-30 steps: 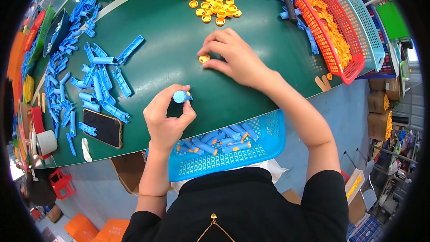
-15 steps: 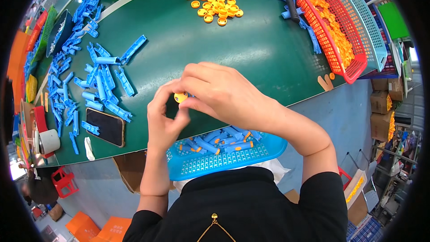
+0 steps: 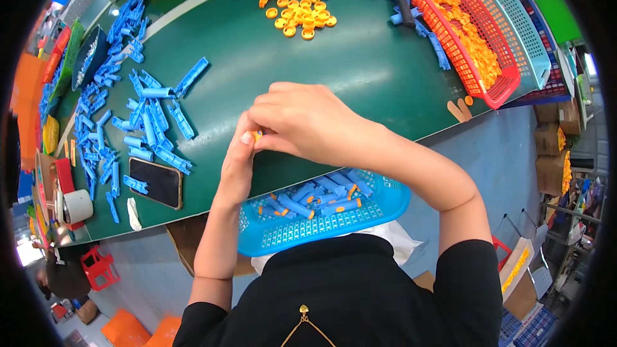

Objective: Assembling small yellow and blue plastic toy components at a factory workbench.

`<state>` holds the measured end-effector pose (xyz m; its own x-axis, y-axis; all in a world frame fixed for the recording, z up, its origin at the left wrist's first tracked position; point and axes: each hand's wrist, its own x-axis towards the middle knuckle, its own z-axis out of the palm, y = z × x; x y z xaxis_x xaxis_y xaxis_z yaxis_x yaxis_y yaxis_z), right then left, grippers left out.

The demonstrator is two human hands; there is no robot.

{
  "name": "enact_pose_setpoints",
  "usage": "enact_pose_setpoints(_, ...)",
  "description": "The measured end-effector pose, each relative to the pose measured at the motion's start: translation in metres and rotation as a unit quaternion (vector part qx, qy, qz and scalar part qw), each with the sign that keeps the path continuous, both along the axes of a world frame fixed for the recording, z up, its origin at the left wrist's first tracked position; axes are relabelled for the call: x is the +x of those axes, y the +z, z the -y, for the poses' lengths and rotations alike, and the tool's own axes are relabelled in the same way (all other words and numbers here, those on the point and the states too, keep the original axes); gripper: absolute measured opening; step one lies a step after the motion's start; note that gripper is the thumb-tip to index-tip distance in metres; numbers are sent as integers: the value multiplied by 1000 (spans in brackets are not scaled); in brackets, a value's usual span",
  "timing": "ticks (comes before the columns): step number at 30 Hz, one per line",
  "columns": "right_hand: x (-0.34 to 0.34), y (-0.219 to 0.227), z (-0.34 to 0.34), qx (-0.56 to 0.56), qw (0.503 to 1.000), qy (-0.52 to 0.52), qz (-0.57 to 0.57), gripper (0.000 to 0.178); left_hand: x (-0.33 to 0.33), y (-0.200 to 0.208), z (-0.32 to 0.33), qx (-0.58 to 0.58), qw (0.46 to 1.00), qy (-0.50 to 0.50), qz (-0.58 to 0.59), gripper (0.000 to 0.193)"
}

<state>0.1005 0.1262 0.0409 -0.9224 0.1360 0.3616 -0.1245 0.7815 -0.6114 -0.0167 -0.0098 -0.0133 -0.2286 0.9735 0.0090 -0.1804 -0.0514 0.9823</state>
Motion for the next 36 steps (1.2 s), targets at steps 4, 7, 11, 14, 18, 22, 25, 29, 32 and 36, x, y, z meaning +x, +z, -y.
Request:
enact_pose_setpoints(4, 16, 4, -6, -28, 999, 6, 45, 21, -50, 15, 2, 47, 932, 32, -358, 40)
enact_pose_setpoints(7, 15, 5, -16, -32, 991, 48, 118, 25, -93, 23, -6, -28, 673, 215, -707, 29)
enact_pose_setpoints(11, -50, -20, -105, 17, 983, -180, 29, 15, -103, 6, -17, -55, 579, 198, -789, 29)
enact_pose_setpoints(14, -93, -52, -164, 259, 939, -224, -26, 12, -81, 9, -18, -28, 641, 163, -749, 27)
enact_pose_setpoints(18, -115, -51, -178, 382, 912, -148, -24, 13, -54, 10, -11, -1, 703, 80, -707, 25)
enact_pose_setpoints(22, -83, -32, -130, 106, 975, -167, 101, 19, -34, 13, 6, -81, 783, 185, -588, 54)
enact_pose_setpoints(25, -33, -29, -74, 59, 984, -68, 154, 18, -20, 7, 7, -86, 795, 209, -563, 70)
enact_pose_setpoints(29, 1, -42, -30, -6, 991, -74, 109, 10, -18, -1, -3, -100, 789, 183, -578, 80)
enact_pose_setpoints(32, 1, -53, -22, -59, 990, -126, 23, 12, -14, 3, 2, -63, 845, 106, -520, 85)
enact_pose_setpoints(36, 9, -48, -18, -139, 973, -173, 59, 13, -12, -2, 4, -23, 844, 108, -525, 84)
